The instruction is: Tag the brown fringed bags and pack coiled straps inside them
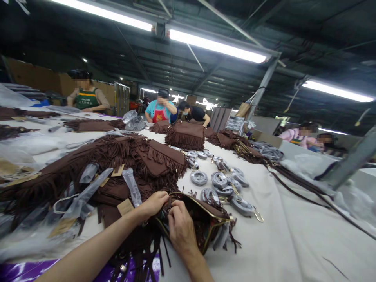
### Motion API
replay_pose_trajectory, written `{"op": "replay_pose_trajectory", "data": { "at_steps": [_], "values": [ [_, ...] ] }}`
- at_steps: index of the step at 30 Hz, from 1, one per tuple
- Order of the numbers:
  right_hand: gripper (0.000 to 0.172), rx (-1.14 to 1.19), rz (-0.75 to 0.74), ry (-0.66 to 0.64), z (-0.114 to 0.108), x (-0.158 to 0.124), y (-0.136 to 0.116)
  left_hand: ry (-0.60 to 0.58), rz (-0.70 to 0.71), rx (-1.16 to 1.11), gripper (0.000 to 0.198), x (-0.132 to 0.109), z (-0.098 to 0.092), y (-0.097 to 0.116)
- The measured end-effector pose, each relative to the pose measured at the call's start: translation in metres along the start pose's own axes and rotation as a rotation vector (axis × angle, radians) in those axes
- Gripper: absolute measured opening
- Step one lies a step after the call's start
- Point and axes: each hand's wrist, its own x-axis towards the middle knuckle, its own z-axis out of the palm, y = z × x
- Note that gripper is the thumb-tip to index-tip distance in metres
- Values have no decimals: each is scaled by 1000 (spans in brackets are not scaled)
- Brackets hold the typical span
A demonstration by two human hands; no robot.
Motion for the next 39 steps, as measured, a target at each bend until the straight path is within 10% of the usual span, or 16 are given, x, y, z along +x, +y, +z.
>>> {"op": "replay_pose_trajectory", "data": {
  "at_steps": [6,11,21,24,32,35,39],
  "values": [
    [16,365,15,57,-9,-5,-6,-200,93,86,29,4,-15,10],
    [17,349,-32,115,1,-14,4,-212,300,464,51,53,-28,45],
    [31,136,43,-105,26,-24,34,-392,782,926,37,143,83,84],
    [33,163,76,-107,27,-23,34,-374,751,1001,32,153,67,70],
    [28,288,120,-200,16,-20,30,-461,517,1083,47,110,-71,40],
    [27,322,149,-217,9,-16,29,-505,399,998,45,99,-71,56],
    [23,360,109,-230,8,-19,32,-348,289,1018,36,103,-20,65]
  ]
}}
